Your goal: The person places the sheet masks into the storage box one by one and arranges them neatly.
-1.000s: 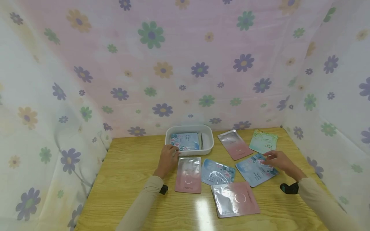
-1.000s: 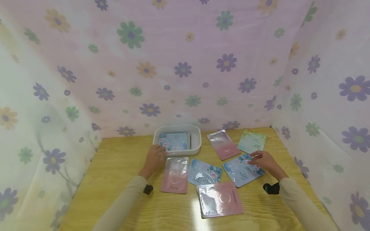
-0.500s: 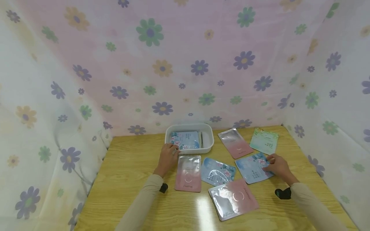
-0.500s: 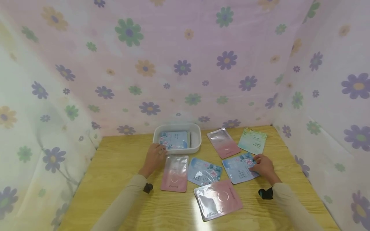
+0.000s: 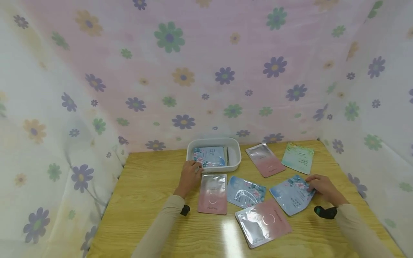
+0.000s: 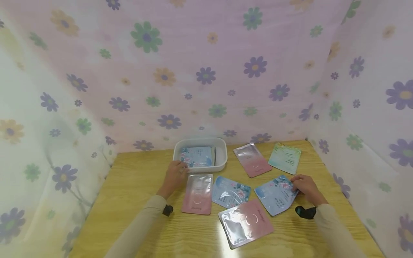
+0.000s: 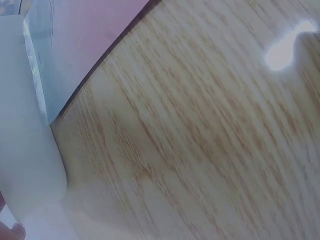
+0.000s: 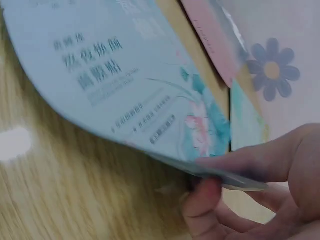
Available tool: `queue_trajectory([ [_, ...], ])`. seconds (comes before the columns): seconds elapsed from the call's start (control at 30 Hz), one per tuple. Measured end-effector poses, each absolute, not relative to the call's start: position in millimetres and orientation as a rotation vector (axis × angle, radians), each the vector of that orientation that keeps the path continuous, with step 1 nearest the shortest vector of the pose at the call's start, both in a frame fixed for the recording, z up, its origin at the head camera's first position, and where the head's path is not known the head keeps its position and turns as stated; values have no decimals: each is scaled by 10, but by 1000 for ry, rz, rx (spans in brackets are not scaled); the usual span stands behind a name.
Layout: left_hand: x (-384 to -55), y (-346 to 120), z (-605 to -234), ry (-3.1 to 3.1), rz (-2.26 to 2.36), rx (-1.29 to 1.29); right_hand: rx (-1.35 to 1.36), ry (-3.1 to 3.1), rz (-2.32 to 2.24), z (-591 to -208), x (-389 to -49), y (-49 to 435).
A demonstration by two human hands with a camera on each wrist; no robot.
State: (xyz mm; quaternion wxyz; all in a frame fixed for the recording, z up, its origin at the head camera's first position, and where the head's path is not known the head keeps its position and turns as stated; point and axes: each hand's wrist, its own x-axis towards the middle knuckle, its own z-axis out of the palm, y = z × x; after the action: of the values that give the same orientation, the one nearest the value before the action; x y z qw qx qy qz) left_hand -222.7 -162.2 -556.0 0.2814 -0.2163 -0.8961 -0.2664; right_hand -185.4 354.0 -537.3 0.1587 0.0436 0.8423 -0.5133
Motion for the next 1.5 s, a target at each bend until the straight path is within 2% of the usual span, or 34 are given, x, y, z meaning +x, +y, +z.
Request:
queue_trajectory([
  [0.17, -2230, -1625, -5565, -2413, -713, -560, 44, 2303, -1460, -5293, -1843, 3664],
  [0.33, -2232, -1661, -5563, -2406, -700, -545, 119, 2169, -1498, -5276, -1840, 3739],
  [0.77, -2213, -1639, -5493, -2395, -738, -525, 95, 2180, -1592, -5217, -1732, 3855],
  [1.23, -2231, -1640, -5473, -2413, -746, -535, 95, 2315, -1652, -5048, -1668, 3702],
  [1.5, -2219, -1614, -5513, -2429, -728, -534, -44, 2285, -1798, -4991, -1629, 3565],
])
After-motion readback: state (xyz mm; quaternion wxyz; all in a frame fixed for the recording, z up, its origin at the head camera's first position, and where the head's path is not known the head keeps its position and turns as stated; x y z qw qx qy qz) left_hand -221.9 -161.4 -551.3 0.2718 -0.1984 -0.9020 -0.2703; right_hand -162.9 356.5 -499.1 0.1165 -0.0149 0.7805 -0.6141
